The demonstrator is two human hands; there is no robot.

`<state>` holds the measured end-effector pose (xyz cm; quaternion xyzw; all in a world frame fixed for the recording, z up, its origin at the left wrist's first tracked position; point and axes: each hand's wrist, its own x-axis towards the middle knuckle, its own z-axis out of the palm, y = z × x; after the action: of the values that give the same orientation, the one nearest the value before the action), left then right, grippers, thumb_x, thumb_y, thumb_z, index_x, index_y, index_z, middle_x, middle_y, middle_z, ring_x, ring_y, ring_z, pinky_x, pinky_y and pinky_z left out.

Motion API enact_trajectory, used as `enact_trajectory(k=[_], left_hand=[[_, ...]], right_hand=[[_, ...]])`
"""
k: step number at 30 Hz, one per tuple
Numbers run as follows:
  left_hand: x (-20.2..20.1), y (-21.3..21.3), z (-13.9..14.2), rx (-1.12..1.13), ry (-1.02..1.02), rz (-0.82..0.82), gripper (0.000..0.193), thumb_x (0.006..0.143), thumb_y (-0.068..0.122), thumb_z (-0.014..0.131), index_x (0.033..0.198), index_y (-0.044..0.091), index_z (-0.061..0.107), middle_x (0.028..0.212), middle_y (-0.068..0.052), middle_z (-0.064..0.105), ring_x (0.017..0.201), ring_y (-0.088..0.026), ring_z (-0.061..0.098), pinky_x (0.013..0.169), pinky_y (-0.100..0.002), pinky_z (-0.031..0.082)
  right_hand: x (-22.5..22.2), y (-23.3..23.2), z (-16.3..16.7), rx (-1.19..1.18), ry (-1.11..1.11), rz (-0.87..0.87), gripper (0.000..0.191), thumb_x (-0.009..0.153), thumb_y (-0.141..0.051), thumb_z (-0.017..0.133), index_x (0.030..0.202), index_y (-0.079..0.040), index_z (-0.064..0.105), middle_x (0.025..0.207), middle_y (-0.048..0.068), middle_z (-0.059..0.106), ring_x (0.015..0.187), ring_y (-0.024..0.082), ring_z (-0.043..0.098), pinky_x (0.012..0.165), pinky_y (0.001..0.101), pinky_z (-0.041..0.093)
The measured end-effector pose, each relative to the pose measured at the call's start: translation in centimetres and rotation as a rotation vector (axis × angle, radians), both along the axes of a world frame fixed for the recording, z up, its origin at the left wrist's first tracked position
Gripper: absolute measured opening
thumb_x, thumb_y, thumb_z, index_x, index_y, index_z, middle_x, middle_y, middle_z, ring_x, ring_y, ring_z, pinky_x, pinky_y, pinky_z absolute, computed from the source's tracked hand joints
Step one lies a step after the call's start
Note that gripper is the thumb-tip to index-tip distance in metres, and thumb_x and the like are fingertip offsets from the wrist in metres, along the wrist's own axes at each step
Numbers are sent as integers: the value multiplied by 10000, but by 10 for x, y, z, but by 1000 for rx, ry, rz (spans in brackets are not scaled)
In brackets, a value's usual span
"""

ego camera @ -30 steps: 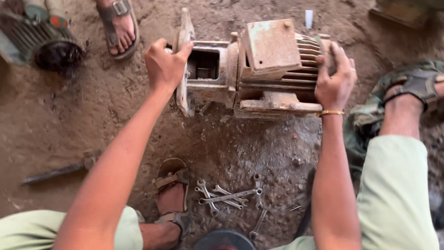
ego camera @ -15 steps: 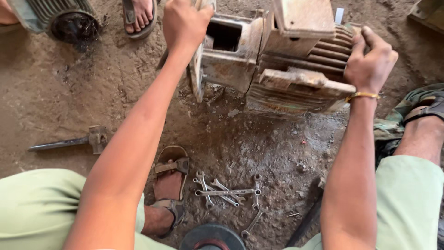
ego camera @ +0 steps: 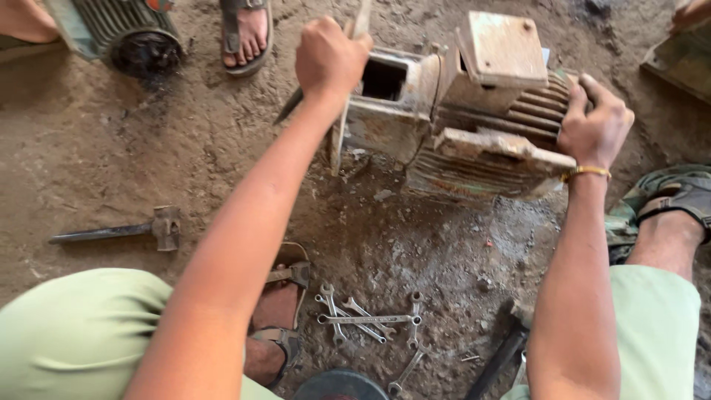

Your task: The person sits on the ground and uses a chisel and hammer to tap a motor housing, then uses pliers to adjust a component on the motor. The person repositions the motor and continues tapping and adjusting parts.

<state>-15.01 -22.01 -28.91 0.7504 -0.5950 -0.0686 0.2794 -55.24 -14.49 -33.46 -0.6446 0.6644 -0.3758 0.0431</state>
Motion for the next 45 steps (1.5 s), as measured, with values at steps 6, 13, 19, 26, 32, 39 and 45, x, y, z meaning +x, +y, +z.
enact_trajectory(k=[6, 13, 19, 26, 32, 39, 45], left_hand=[[0, 22, 3, 81, -102, 60, 796, 867, 565, 608, 1398, -20, 509, 1437, -299, 488, 1208, -467, 576, 988, -549, 474], [9, 56, 37, 49, 47, 11, 472, 879, 455, 728, 906, -16, 738, 968, -215, 684, 840, -391, 718, 721, -493, 598], [14, 49, 50, 49, 101, 13, 443, 859, 421, 750, 854, -22, 747, 931, -217, 690, 791, -380, 732, 689, -473, 608], [18, 53, 54, -10, 136, 28, 449, 828, 410, 777, 811, -38, 747, 919, -229, 697, 786, -393, 733, 690, -468, 604], [18, 52, 55, 23, 128, 13, 451, 856, 410, 763, 783, -36, 752, 937, -233, 692, 768, -379, 741, 669, -456, 608], [21, 50, 50, 0, 99, -8, 440, 859, 397, 777, 770, -34, 750, 915, -245, 699, 687, -342, 733, 568, -418, 588], [22, 47, 48, 56, 105, -33, 451, 889, 386, 757, 757, -44, 724, 891, -243, 694, 556, -247, 698, 385, -346, 508]], right_hand=[[16, 21, -5, -111, 265, -46, 316, 1159, -313, 649, 1350, -87, 762, 1008, 223, 719, 873, 404, 679, 850, 488, 552], [43, 38, 17, -92, 115, -159, 315, 1148, -324, 607, 1309, -90, 743, 1117, 204, 730, 1026, 360, 712, 945, 410, 570], [47, 28, 26, -43, 40, -204, 339, 1087, -386, 657, 1323, -160, 749, 1044, 203, 741, 977, 352, 724, 952, 432, 568], [46, 27, 17, -18, -11, -244, 374, 1072, -413, 687, 1347, -172, 764, 987, 207, 737, 950, 330, 734, 954, 417, 572], [40, 24, 9, -15, -12, -228, 367, 1076, -407, 694, 1341, -162, 766, 1007, 196, 749, 952, 309, 739, 977, 402, 569], [40, 26, 6, -8, -35, -234, 381, 1060, -400, 713, 1354, -163, 765, 1019, 197, 752, 979, 303, 738, 1009, 399, 559], [39, 25, 5, 31, -44, -250, 396, 1042, -391, 726, 1366, -167, 761, 948, 185, 759, 918, 274, 741, 979, 395, 564]])
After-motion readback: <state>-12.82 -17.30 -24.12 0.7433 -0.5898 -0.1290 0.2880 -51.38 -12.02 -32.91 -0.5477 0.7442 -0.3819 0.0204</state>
